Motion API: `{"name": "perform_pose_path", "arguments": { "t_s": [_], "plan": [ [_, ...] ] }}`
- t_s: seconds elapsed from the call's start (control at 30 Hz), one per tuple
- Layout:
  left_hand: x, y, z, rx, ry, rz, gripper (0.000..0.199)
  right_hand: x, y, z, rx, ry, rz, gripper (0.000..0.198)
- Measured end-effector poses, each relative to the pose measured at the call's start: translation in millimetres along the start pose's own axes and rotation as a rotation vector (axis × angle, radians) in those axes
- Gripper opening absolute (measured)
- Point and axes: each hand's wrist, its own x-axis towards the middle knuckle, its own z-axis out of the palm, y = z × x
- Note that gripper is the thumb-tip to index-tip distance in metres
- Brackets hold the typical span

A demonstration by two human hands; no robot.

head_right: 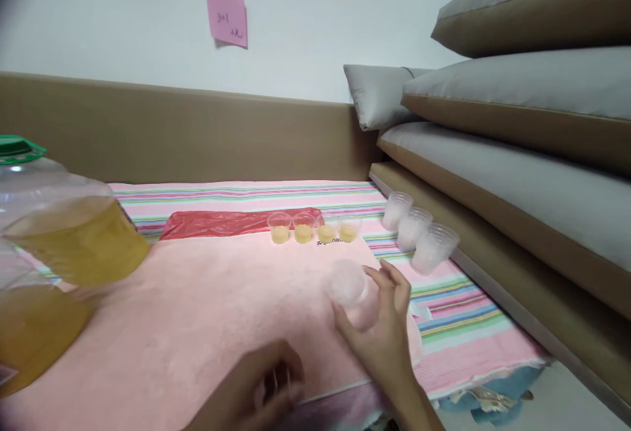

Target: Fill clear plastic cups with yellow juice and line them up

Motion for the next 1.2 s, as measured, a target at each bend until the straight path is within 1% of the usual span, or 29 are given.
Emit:
{"name": "perform_pose_path", "arguments": {
  "t_s": [0.03, 0.07, 0.1, 0.13, 0.17, 0.2, 0.27, 0.3, 0.4, 0.47, 0.5, 0.57, 0.6, 0.63, 0.7, 0.77, 0.87, 0.97, 1.03, 1.13, 1.2],
  "plan": [
    [5.5, -0.2, -9.6, -0.018, 0.056, 0.018, 0.032, -0.9, -9.3, 7.9, 0.032, -0.024, -0.001, 0.059],
    [10.2, -1.0, -18.3, -0.042, 0.144, 0.047, 0.033, -1.9, -18.0, 15.1, 0.061, -0.049, -0.004, 0.058],
    [14.1, -2.3, -25.7, -0.065, 0.259, 0.088, 0.037, -3.0, -25.7, 21.5, 0.089, -0.072, -0.012, 0.058],
    [17.1, -3.8, -31.5, -0.074, 0.358, 0.135, 0.045, -4.1, -32.7, 27.3, 0.115, -0.094, -0.02, 0.057],
    [19.4, -5.4, -35.9, -0.072, 0.44, 0.187, 0.057, -5.2, -38.7, 32.4, 0.139, -0.115, -0.026, 0.058],
    [21.1, -6.8, -39.1, -0.057, 0.49, 0.238, 0.07, -6.2, -43.8, 36.8, 0.162, -0.133, -0.028, 0.058],
    [23.1, -8.1, -44.1, -0.008, 0.491, 0.314, 0.089, -8.0, -51.2, 44.4, 0.205, -0.164, -0.028, 0.06],
    [23.8, -7.6, -47.3, 0.011, 0.478, 0.339, 0.095, -8.7, -53.5, 47.8, 0.224, -0.177, -0.026, 0.06],
    [25.6, 0.3, -65.3, 0.097, 0.413, 0.386, 0.103, -9.7, -56.4, 57.3, 0.267, -0.206, -0.028, 0.061],
    [26.8, 11.7, -83.8, 0.201, 0.357, 0.376, 0.103, -9.1, -56.8, 63.9, 0.278, -0.213, -0.03, 0.06],
    [27.5, 18.7, -93.0, 0.256, 0.323, 0.349, 0.101, -8.5, -56.9, 67.2, 0.281, -0.212, -0.029, 0.059],
    [29.4, 32.5, -106.6, 0.336, 0.261, 0.268, 0.093, -7.0, -57.2, 73.8, 0.288, -0.194, -0.022, 0.059],
    [30.6, 37.9, -109.3, 0.35, 0.261, 0.242, 0.088, -6.3, -57.3, 76.9, 0.292, -0.178, -0.018, 0.059],
    [32.1, 41.6, -108.8, 0.35, 0.288, 0.227, 0.085, -5.7, -57.2, 79.6, 0.293, -0.161, -0.015, 0.059],
    [35.9, 42.5, -98.3, 0.307, 0.412, 0.227, 0.085, -4.8, -56.6, 83.9, 0.294, -0.13, -0.002, 0.058],
    [40.6, 36.4, -78.6, 0.222, 0.564, 0.225, 0.088, -4.0, -55.8, 85.9, 0.294, -0.1, 0.015, 0.06],
    [48.3, 23.6, -43.9, 0.039, 0.706, 0.205, 0.093, -1.7, -56.0, 85.2, 0.286, -0.033, 0.022, 0.062],
    [54.3, 17.3, -16.0, -0.1, 0.779, 0.211, 0.093, 1.3, -58.7, 82.3, 0.243, 0.047, -0.022, 0.056],
    [55.9, 17.9, -4.3, -0.129, 0.827, 0.228, 0.09, 2.5, -60.7, 80.6, 0.208, 0.077, -0.049, 0.05],
    [55.6, 21.8, 3.9, -0.139, 0.864, 0.226, 0.08, 2.0, -62.7, 79.3, 0.172, 0.08, -0.059, 0.046],
    [54.9, 23.7, 5.4, -0.181, 0.859, 0.195, 0.077, 0.5, -63.7, 79.3, 0.157, 0.076, -0.062, 0.045]
  ]
}}
